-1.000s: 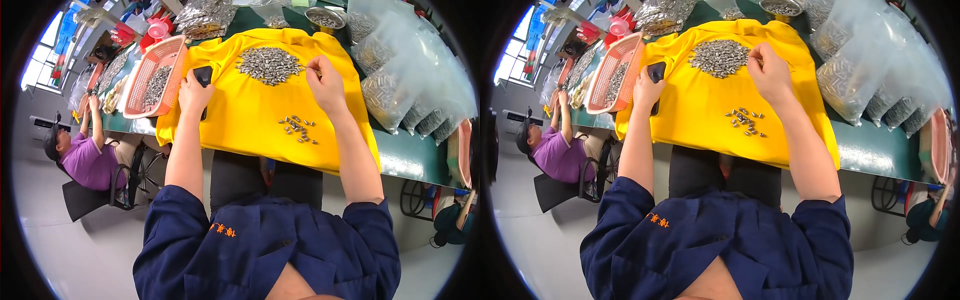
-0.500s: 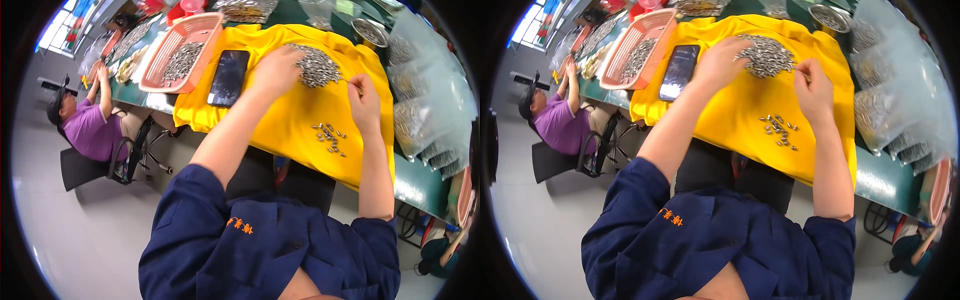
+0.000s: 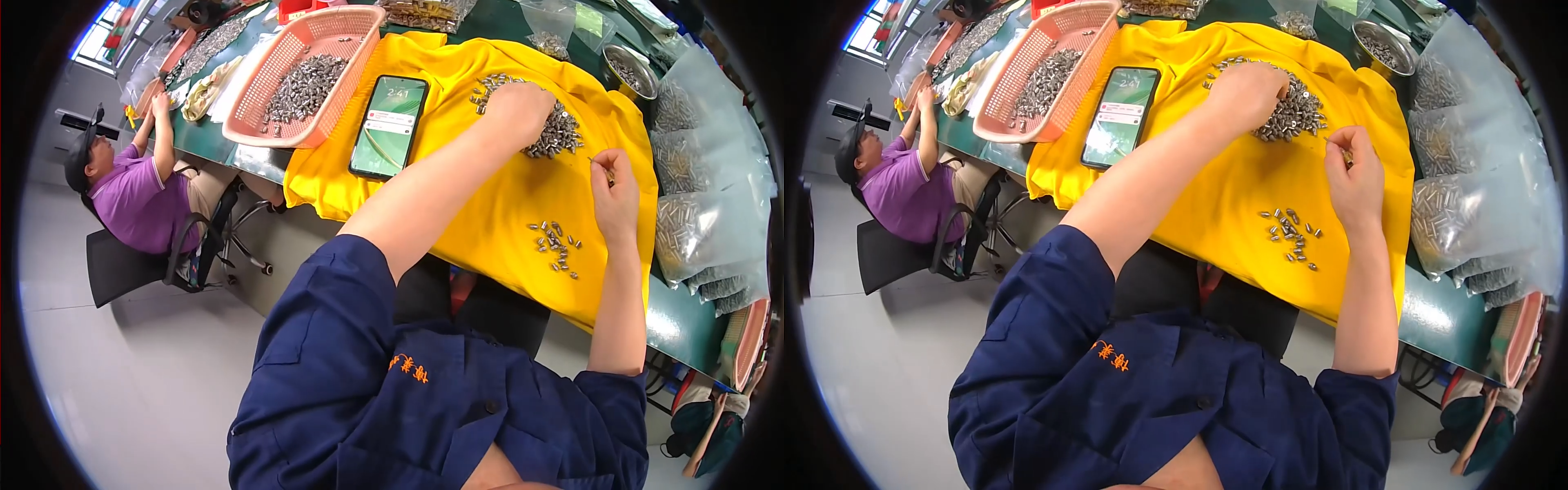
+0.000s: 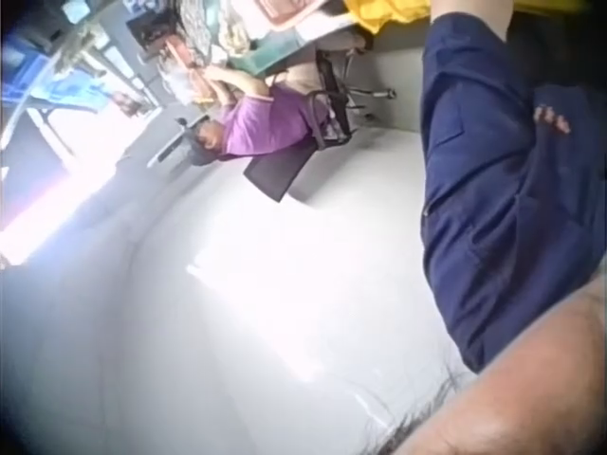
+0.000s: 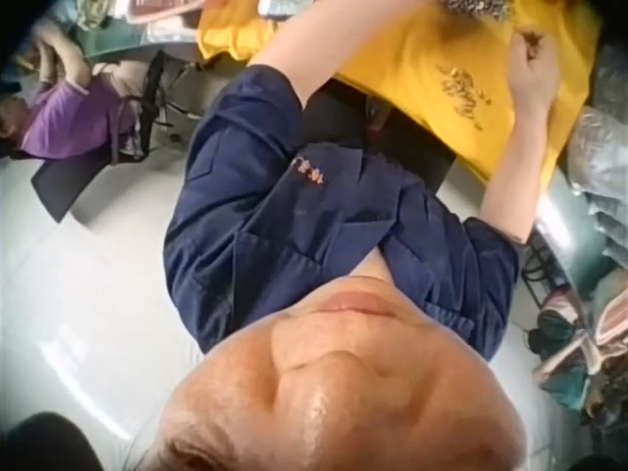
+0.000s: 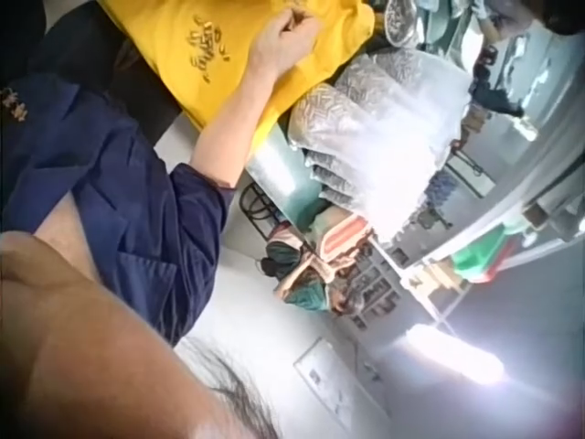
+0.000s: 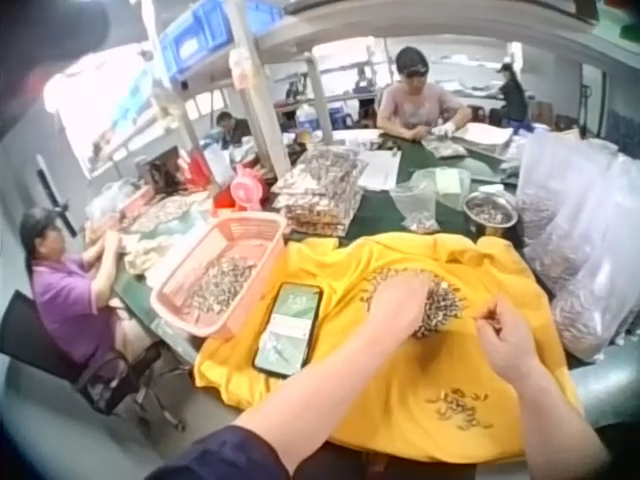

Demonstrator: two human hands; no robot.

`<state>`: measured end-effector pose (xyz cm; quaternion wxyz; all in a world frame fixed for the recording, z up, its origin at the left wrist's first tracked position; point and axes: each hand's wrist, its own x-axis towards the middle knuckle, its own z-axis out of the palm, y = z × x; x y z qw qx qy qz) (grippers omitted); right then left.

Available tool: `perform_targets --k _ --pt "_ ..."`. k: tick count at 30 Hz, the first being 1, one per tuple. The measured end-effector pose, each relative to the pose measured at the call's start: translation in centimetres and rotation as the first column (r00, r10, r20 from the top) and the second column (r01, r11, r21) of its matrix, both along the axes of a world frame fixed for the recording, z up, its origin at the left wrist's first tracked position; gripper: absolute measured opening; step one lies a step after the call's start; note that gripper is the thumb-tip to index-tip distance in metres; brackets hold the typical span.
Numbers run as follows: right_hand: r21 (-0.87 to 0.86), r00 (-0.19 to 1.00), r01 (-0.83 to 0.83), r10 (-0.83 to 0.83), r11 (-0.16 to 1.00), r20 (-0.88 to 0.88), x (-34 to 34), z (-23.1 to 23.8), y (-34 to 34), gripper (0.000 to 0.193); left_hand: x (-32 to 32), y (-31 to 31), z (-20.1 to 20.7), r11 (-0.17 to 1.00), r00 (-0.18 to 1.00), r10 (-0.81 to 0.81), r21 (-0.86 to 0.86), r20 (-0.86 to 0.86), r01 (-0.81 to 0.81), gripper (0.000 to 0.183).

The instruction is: The worker is assembling small metal pins and caps by hand at a factory workbench.

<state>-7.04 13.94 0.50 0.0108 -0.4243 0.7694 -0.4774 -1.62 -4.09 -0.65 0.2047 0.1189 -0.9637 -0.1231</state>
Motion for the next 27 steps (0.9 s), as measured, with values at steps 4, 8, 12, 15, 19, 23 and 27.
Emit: perform_targets --k 4,8,12,15,19,23,27 --pt "0.013 0.997 0.021 -0.022 1.0 0.078 0.0 0.1 0.1 0.004 -0.3 -0.2 0.4 0.999 0.998 0.047 0.015 0.039 -0.048 0.011" --pt "-0.014 1.0 0.002 -0.002 1.0 0.01 -0.2 0.0 0.0 0.004 0.1 -0.2 0.9 0.99 0.998 0.044 0.139 -0.048 -0.037 0.01" --pt "-0.005 0.997 0.007 -0.007 1.0 0.08 0.1 0.2 0.1 0.004 1.0 1.3 1.9 0.827 0.97 -0.036 0.537 -0.241 0.164 0.012" --pt "-0.024 0.995 -0.006 0.008 1.0 0.098 0.0 0.2 0.1 0.004 1.8 2.7 2.5 0.429 0.952 -0.125 0.85 -0.279 0.305 0.013" --pt "0.008 0.995 0.005 -0.006 1.0 0.103 0.5 0.5 0.1 0.004 1.6 3.3 0.9 0.023 0.959 -0.09 0.963 -0.267 0.27 0.014" --pt "0.0 0.986 -0.014 0.014 1.0 0.166 0.1 0.1 0.2 0.004 1.6 3.6 0.7 -0.129 0.961 -0.076 0.958 -0.266 0.255 0.013" --pt "0.007 0.987 -0.023 0.022 1.0 0.162 0.0 -0.2 0.2 0.004 1.5 3.3 0.1 0.038 0.968 -0.101 0.971 -0.231 0.236 0.012"
